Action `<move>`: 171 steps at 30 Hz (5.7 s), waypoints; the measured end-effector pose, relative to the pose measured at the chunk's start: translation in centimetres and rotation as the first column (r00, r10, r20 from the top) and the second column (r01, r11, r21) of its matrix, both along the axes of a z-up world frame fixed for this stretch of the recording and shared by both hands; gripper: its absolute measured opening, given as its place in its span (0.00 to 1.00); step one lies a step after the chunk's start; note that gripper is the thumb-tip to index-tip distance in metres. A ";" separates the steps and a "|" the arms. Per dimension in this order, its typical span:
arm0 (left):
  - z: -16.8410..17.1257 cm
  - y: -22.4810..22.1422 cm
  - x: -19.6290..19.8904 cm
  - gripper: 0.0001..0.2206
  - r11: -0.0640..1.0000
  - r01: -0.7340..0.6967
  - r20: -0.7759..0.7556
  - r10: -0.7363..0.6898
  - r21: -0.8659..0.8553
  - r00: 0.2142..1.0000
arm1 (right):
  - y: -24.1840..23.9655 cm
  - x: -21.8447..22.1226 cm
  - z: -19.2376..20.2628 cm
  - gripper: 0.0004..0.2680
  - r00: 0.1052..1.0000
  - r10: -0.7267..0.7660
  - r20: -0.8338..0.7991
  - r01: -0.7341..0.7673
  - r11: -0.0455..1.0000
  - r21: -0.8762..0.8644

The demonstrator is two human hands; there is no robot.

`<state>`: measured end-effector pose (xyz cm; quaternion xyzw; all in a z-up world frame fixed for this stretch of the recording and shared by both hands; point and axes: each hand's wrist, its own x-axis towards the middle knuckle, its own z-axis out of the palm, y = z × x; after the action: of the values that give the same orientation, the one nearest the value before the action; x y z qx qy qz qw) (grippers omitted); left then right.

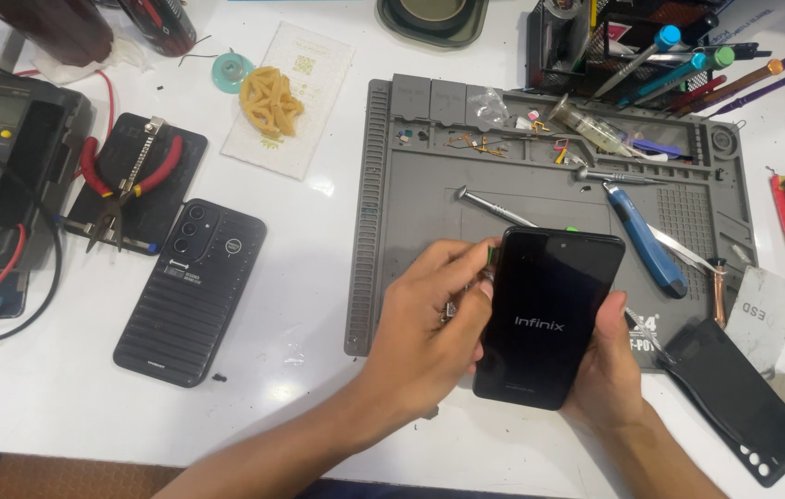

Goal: Applying adhesive to the frame of a mobile phone and then carefully attaching and pressing the back cover into place.

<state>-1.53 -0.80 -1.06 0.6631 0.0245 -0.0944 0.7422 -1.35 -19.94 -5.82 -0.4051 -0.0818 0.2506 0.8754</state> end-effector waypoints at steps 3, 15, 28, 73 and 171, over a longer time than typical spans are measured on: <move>-1.7 -0.3 -0.3 0.20 0.989 -0.039 0.307 -0.007 0.143 0.952 | 0.0 -0.2 0.5 0.31 0.999 -0.043 0.012 0.043 0.998 -0.037; -0.6 1.6 0.9 0.19 0.947 0.274 0.256 -0.226 -0.170 0.940 | -1.9 0.5 -0.3 0.32 0.943 0.306 -0.127 -0.254 0.914 0.315; -1.6 0.3 0.7 0.09 0.871 0.086 0.007 -0.095 -0.484 0.995 | -2.7 0.0 -2.1 0.37 0.831 0.525 -0.184 -0.428 0.815 0.392; -7.9 5.6 -4.8 0.33 0.641 -0.204 0.539 -0.383 0.740 0.750 | -1.3 1.1 -3.2 0.32 0.180 0.726 0.664 0.798 0.287 -0.530; -0.3 27.1 -11.1 0.10 0.182 -0.933 0.442 0.896 -0.309 0.028 | -3.9 3.7 -8.8 0.36 0.408 0.796 0.447 0.803 -0.080 -0.590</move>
<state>-12.66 26.33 -1.37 0.5102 0.2370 0.5925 0.5766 2.39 -23.79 -14.66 -0.9441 -0.3234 -0.0628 0.0135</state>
